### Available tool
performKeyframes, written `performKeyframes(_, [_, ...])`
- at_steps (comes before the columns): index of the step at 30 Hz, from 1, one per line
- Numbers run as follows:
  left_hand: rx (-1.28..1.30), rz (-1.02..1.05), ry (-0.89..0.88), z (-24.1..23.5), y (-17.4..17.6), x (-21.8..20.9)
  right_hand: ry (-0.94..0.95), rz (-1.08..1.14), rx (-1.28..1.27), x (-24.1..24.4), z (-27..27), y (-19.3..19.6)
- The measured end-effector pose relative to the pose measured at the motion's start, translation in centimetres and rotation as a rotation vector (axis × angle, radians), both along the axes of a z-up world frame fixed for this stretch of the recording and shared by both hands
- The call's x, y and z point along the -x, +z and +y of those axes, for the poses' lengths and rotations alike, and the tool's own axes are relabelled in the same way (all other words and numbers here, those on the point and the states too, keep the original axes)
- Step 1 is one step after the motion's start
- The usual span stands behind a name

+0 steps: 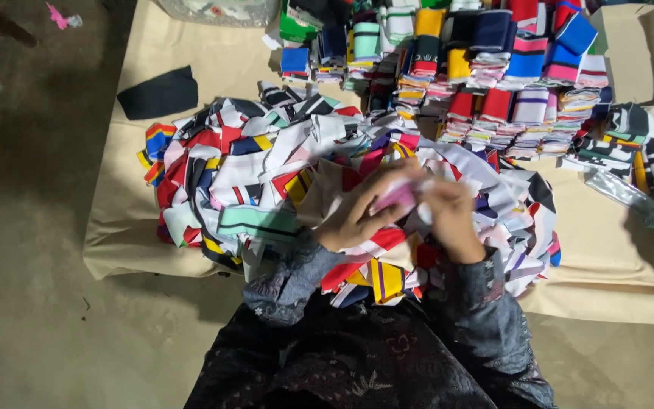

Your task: The person folds various colorful socks from a large pile on a table. They pick up individual socks, fold them neatly, and place them into a separate stack. The process is repeated with different socks throughout the video.

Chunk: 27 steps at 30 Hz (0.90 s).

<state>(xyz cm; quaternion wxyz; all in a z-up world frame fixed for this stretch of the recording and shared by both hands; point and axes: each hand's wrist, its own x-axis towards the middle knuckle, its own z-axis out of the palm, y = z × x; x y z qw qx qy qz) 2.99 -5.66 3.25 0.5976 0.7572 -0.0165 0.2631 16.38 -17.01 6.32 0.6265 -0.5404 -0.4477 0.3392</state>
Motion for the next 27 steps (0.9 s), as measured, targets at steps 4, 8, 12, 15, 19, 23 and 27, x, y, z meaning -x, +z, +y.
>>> performKeyframes(4, [-0.057,-0.079,0.271,0.9,-2.9,0.2,-0.328,-0.322,0.092,-2.7,-1.2,-1.9])
performKeyframes(8, [0.325,-0.082,0.231,0.4,-4.7,0.8,-0.154,-0.346,0.105,-0.7,-1.7,-1.0])
performKeyframes(12, [0.448,0.075,-0.051,0.4,-4.6,0.9,-0.051,-0.146,0.095,0.4,-1.6,0.2])
performKeyframes(15, [0.425,0.164,0.063,1.7,-7.4,0.4,-0.078,-0.071,0.06,-0.1,-0.8,-0.1])
performKeyframes(19, [0.159,0.086,0.237,3.4,-6.9,1.0,-0.179,-0.358,-0.002,-1.7,-0.4,-4.2])
performKeyframes(23, [-0.291,0.011,0.371,4.4,-5.7,0.3,-0.248,-0.529,-0.055,-2.8,0.7,-7.0])
performKeyframes(27, [-0.317,-0.039,0.322,4.2,-7.8,-0.1,-0.268,-0.483,0.003,-2.6,0.7,-8.0])
